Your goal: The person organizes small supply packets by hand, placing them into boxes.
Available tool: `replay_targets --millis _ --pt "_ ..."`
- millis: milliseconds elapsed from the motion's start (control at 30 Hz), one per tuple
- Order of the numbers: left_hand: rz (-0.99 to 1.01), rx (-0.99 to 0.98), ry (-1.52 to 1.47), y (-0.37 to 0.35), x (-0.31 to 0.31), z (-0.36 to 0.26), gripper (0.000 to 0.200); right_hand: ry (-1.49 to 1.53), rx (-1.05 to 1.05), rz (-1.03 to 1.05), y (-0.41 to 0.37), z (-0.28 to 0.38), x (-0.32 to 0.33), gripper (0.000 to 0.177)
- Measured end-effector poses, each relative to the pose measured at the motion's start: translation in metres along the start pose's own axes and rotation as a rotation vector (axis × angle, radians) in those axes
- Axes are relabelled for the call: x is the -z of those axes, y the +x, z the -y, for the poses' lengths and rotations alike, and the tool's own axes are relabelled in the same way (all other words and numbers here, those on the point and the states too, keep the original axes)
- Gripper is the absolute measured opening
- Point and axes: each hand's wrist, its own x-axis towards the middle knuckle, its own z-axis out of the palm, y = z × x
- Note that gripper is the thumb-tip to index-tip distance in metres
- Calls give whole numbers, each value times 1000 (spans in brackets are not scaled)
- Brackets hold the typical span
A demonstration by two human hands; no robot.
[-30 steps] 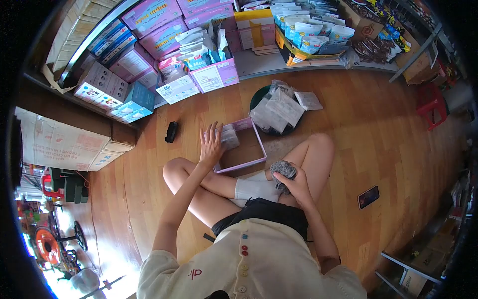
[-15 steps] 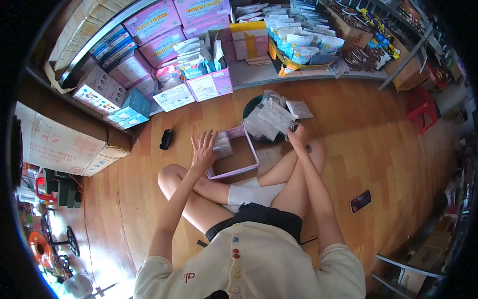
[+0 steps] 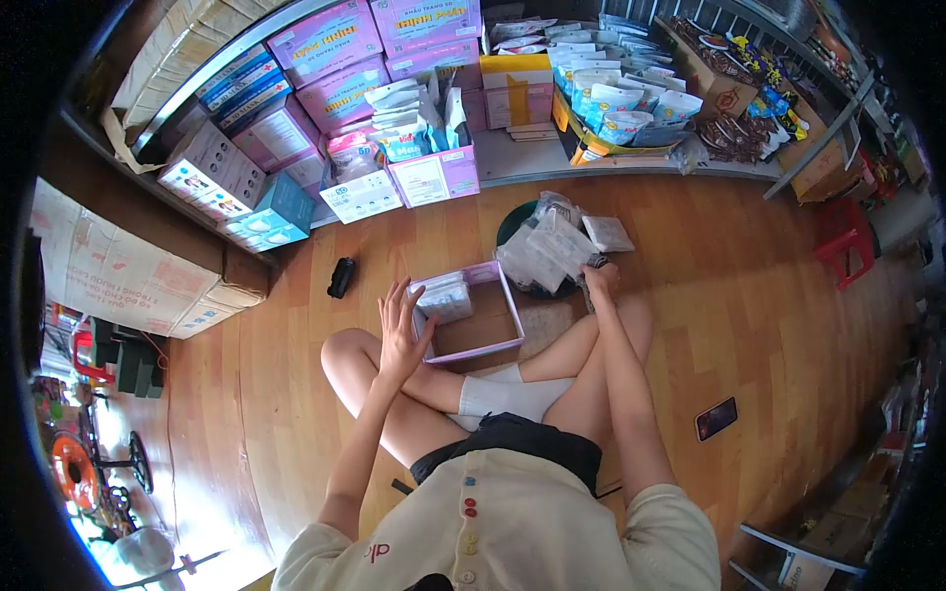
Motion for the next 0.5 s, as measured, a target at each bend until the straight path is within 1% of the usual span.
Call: replay_targets --millis 33,67,100,133,167,200,233,267,300,367,400,467,500 --pt "-20 0 -17 -4 2 -4 52 15 -23 -13 7 -5 -9 50" --pt "-17 5 -20 -9 4 -9 52 32 -47 -25 14 -12 -16 48" --pt "-46 -16 -90 -12 6 -13 48 28 -49 -23 13 -13 -15 48" --pt "-76 -38 -160 -16 8 -17 44 90 -37 8 13 -14 -14 44" --pt "-76 -36 -160 -20 9 -20 44 153 -24 39 12 -13 -14 40" --pt "-70 -3 -223 -24 10 -24 43 152 -23 40 16 -17 -16 40" --pt "-64 32 -287 -28 11 -28 42 286 -5 141 20 -22 -18 35" --pt "-101 5 -278 -30 11 -30 41 419 14 243 24 -26 -20 29" --pt "-104 11 -278 -33 9 -32 41 414 17 246 19 -22 -16 29" --pt "-93 162 -443 -41 6 -35 41 849 -109 453 -8 -5 3 22" --pt "-97 168 -442 -41 5 -38 41 843 -108 458 -21 4 14 22" --pt "-88 330 -669 -44 3 -45 40 1057 -285 668 -54 19 37 23" --pt "-86 334 -671 -44 0 -50 40 1053 -288 667 -71 23 44 23"
